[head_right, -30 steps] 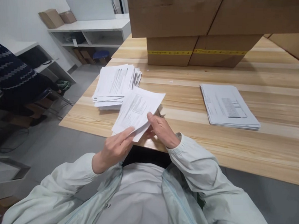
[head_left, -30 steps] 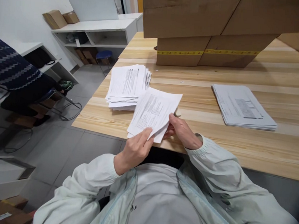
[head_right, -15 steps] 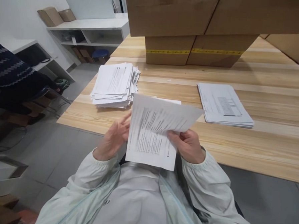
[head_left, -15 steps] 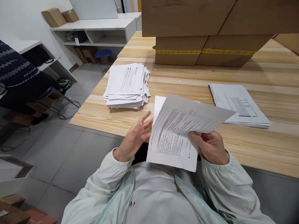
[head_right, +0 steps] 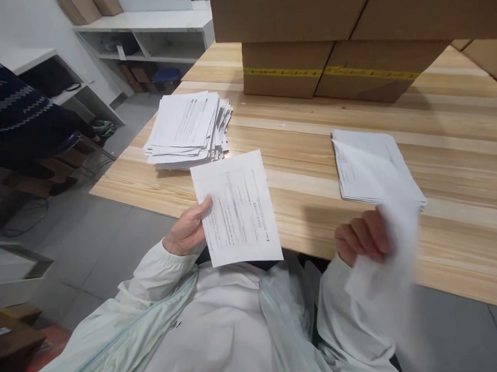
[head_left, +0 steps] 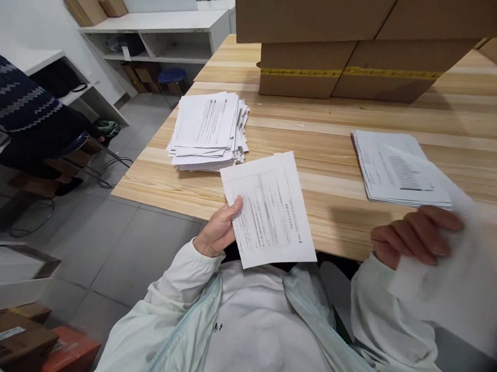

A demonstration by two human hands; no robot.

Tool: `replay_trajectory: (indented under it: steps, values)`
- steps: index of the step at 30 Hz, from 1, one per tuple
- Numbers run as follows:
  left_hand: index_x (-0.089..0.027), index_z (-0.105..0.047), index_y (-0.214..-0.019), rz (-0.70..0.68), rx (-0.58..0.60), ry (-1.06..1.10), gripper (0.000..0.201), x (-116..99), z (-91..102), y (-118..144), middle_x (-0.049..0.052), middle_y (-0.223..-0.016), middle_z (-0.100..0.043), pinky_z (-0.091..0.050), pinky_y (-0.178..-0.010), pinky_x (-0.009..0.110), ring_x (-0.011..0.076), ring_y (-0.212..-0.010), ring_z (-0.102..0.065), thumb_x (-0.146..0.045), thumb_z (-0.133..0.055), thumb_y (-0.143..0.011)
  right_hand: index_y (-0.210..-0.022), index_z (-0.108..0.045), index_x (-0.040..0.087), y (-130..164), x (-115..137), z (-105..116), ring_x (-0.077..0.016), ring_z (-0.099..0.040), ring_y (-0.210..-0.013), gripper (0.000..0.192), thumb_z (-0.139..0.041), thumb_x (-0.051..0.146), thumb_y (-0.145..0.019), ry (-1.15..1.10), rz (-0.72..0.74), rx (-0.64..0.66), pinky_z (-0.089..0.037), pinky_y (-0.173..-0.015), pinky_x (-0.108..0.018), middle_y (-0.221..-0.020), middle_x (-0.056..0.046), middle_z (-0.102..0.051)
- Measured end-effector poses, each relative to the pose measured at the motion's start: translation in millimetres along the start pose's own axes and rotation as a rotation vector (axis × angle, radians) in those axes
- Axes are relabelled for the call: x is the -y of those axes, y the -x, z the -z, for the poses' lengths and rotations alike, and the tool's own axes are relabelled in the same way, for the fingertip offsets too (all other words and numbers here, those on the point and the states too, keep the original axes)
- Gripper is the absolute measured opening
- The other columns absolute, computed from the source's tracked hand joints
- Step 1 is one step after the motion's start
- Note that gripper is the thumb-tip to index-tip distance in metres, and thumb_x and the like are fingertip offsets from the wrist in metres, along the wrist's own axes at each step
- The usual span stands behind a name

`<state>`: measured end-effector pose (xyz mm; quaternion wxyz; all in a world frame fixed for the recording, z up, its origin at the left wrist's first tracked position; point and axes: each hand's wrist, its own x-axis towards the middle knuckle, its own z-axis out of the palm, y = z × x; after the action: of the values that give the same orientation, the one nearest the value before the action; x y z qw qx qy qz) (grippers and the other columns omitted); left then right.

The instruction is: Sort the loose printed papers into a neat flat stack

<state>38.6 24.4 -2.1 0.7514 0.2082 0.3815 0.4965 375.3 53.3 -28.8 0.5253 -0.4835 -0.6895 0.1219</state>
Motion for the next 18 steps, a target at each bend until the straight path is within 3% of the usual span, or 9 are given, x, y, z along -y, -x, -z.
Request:
replay_trajectory:
  steps: [3, 6, 8, 10, 12, 14, 16, 18]
  values:
    - [-0.012, -0.066, -0.127, 0.018, -0.017, 0.041, 0.041, -3.3, 2.6, -1.1, 0.013, -0.134, -0.069, -0.038, -0.123, 0.044, 0.0299, -0.141, -0.052, -0.037, -0.063, -0.094, -0.076, -0.06, 0.033, -8.3, -12.7, 3.1, -0.0088, 0.019, -0.033, 0.045, -0.032, 0.054, -0.104, -0.367, -0.265, -0.276, -0.004, -0.036, -0.038, -0.038, 0.013, 0.0]
    - [-0.008, -0.063, -0.132, 0.02, -0.025, 0.092, 0.042, -4.0, 0.8, -1.4, 0.015, -0.132, -0.07, -0.035, -0.125, 0.043, 0.0292, -0.14, -0.053, -0.032, -0.057, -0.098, -0.055, -0.038, 0.032, -11.6, -4.4, -7.5, -0.0091, 0.022, -0.037, 0.045, -0.054, 0.057, -0.089, -0.723, -0.538, -0.447, -0.002, -0.036, -0.035, -0.042, 0.014, 0.015]
    - [-0.007, -0.06, -0.136, 0.023, -0.03, 0.132, 0.043, -4.3, -1.4, -1.3, 0.015, -0.13, -0.071, -0.034, -0.125, 0.043, 0.0284, -0.138, -0.054, -0.03, -0.053, -0.101, -0.053, -0.028, 0.029, -12.5, 10.8, -17.3, -0.0083, 0.018, -0.035, 0.054, -0.06, 0.063, -0.08, -0.798, -0.616, -0.37, -0.001, -0.035, -0.032, -0.039, 0.014, 0.012]
    - [-0.008, -0.058, -0.139, 0.033, -0.041, 0.158, 0.043, -4.7, -3.0, -1.7, 0.014, -0.128, -0.072, -0.035, -0.125, 0.043, 0.0273, -0.136, -0.056, -0.028, -0.049, -0.102, -0.053, -0.029, 0.028, -12.1, 30.7, -28.8, -0.008, 0.005, -0.029, 0.057, -0.062, 0.069, -0.075, -0.753, -0.635, -0.204, -0.006, -0.033, -0.029, -0.034, 0.013, 0.0]
    - [-0.008, -0.059, -0.138, 0.039, -0.051, 0.168, 0.042, -4.8, -3.3, -2.5, 0.013, -0.126, -0.073, -0.036, -0.124, 0.042, 0.0266, -0.135, -0.058, -0.028, -0.048, -0.103, -0.058, -0.046, 0.027, -9.5, 51.4, -42.7, -0.0091, -0.02, -0.03, 0.048, -0.067, 0.067, -0.076, -0.665, -0.641, -0.081, -0.02, -0.035, -0.027, -0.036, 0.01, -0.028]
    - [-0.009, -0.061, -0.136, 0.03, -0.05, 0.166, 0.041, -4.3, -2.5, -3.1, 0.013, -0.125, -0.074, -0.037, -0.123, 0.042, 0.0265, -0.135, -0.058, -0.029, -0.051, -0.102, -0.071, -0.063, 0.022, -4.9, 68.7, -58.0, -0.0108, -0.041, -0.043, 0.038, -0.073, 0.059, -0.077, -0.515, -0.595, -0.047, -0.033, -0.043, -0.027, -0.052, 0.004, -0.054]
    - [-0.01, -0.064, -0.133, 0.007, -0.031, 0.158, 0.041, -3.5, -1.7, -2.8, 0.013, -0.126, -0.073, -0.038, -0.122, 0.042, 0.0273, -0.136, -0.057, -0.033, -0.056, -0.099, -0.075, -0.067, 0.018, 0.4, 80.0, -72.0, -0.0107, -0.046, -0.052, 0.036, -0.073, 0.053, -0.081, -0.321, -0.472, -0.015, -0.035, -0.049, -0.026, -0.06, 0.001, -0.059]
    - [-0.012, -0.066, -0.129, -0.021, -0.004, 0.135, 0.045, -2.4, -1.6, -1.0, 0.013, -0.127, -0.073, -0.04, -0.121, 0.042, 0.029, -0.137, -0.056, -0.041, -0.062, -0.095, -0.068, -0.062, 0.017, 5.1, 85.6, -82.6, -0.0087, -0.04, -0.051, 0.038, -0.067, 0.05, -0.086, -0.15, -0.334, 0.04, -0.031, -0.048, -0.025, -0.054, 0.003, -0.049]
